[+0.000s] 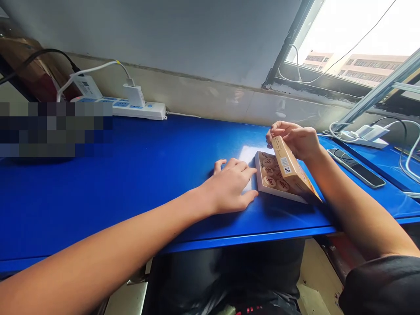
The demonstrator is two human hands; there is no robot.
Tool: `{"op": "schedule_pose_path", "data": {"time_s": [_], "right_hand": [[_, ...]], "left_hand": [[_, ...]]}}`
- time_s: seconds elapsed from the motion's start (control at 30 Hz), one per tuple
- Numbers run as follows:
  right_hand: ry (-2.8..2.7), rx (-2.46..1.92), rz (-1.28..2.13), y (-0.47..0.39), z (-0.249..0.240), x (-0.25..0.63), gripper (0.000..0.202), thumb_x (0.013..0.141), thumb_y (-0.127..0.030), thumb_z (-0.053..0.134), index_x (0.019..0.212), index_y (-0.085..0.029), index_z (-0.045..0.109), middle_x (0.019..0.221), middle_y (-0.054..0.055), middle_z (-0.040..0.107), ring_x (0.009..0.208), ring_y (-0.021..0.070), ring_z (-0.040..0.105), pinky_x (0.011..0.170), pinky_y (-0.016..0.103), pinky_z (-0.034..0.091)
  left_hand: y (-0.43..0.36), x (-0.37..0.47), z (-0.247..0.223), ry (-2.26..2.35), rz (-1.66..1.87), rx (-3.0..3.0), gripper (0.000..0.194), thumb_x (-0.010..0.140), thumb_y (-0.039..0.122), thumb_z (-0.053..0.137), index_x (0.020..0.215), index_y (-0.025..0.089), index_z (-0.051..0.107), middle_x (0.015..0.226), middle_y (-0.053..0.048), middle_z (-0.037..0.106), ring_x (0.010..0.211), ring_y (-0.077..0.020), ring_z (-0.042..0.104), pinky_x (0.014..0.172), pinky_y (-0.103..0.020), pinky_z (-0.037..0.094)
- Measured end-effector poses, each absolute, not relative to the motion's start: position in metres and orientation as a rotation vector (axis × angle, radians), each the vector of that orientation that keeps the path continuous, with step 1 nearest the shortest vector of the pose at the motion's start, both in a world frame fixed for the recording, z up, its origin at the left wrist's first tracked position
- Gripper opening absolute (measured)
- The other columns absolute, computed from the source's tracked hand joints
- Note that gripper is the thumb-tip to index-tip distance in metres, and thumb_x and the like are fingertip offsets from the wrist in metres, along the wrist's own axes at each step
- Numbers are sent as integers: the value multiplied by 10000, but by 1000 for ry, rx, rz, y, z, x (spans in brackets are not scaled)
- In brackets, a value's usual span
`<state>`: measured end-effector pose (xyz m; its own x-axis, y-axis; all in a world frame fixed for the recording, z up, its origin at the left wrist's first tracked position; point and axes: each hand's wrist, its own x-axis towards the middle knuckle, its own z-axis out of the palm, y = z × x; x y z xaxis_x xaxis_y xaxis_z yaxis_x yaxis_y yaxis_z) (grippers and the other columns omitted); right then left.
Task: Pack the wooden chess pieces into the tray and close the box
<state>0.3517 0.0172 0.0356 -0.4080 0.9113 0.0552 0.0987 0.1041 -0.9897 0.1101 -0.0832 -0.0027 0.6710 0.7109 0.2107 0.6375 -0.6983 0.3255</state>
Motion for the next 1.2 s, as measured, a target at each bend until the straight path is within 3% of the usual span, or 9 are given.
{"op": "schedule_pose_path", "data": {"time_s": [0.23, 0.5, 0.57, 0.67, 0.8, 0.97, 1.07, 1.2], "right_hand": [[-1495, -1018, 1371, 10, 41, 348, 274, 566, -150, 420, 810, -218, 524, 779, 41, 564, 717, 159, 526, 714, 311, 434], [-1616, -961, 1445, 14, 39, 347, 290, 572, -155, 489, 855, -208, 522, 793, 34, 590, 745, 173, 543, 677, 291, 419], [-1716, -1033, 1311, 16, 34, 339, 241, 618, -194, 516, 858, -206, 530, 784, 22, 591, 715, 165, 533, 646, 274, 414], [-2079, -1237, 836, 16, 24, 320, 153, 723, -282, 528, 839, -190, 569, 810, 30, 621, 727, 168, 532, 680, 275, 418], [-2538, -1447, 370, 12, 17, 296, 224, 861, -281, 384, 841, -194, 589, 901, 60, 667, 795, 184, 567, 724, 277, 402], [-2597, -1797, 267, 7, 20, 287, 306, 903, -321, 309, 941, -214, 593, 966, 88, 677, 783, 218, 596, 641, 286, 399], [-2496, -1909, 202, 6, 19, 287, 396, 931, -390, 256, 1018, -221, 604, 1070, 104, 664, 881, 250, 610, 694, 313, 425], [-2368, -1998, 132, 7, 15, 287, 529, 950, -480, 163, 1060, -221, 611, 1139, 125, 645, 979, 286, 605, 752, 357, 444]], "left_hand": [[-83, 109, -3, 1077, 498, 2644, 484, 877, 376, 540, 1295, 141, 475, 1226, -132, 569, 1214, -304, 421, 1021, -590, 251], [-82, 109, -3, 1115, 524, 2615, 546, 862, 369, 532, 1344, 142, 409, 1284, -146, 541, 1236, -315, 403, 1018, -585, 259], [-80, 110, -4, 1174, 567, 2586, 532, 879, 323, 488, 1369, 150, 371, 1285, -133, 546, 1236, -301, 402, 1022, -573, 256], [-76, 109, -4, 1300, 678, 2503, 484, 914, 245, 398, 1386, 155, 341, 1278, -109, 551, 1215, -268, 420, 1020, -534, 278], [-76, 108, -1, 1344, 779, 2463, 438, 935, 281, 388, 1352, 151, 396, 1273, -114, 536, 1167, -269, 460, 963, -491, 358], [-98, 126, 5, 903, 721, 2878, 354, 911, 293, 447, 1222, 146, 533, 1254, -116, 541, 1158, -270, 474, 956, -425, 390], [-113, 148, 2, 714, 555, 3044, 422, 921, 335, 455, 1279, 114, 491, 1294, -131, 527, 1225, -285, 441, 1005, -417, 367], [-117, 166, -4, 797, 484, 3086, 578, 923, 455, 460, 1350, 69, 413, 1409, -178, 433, 1347, -305, 321, 1109, -451, 251]]}}
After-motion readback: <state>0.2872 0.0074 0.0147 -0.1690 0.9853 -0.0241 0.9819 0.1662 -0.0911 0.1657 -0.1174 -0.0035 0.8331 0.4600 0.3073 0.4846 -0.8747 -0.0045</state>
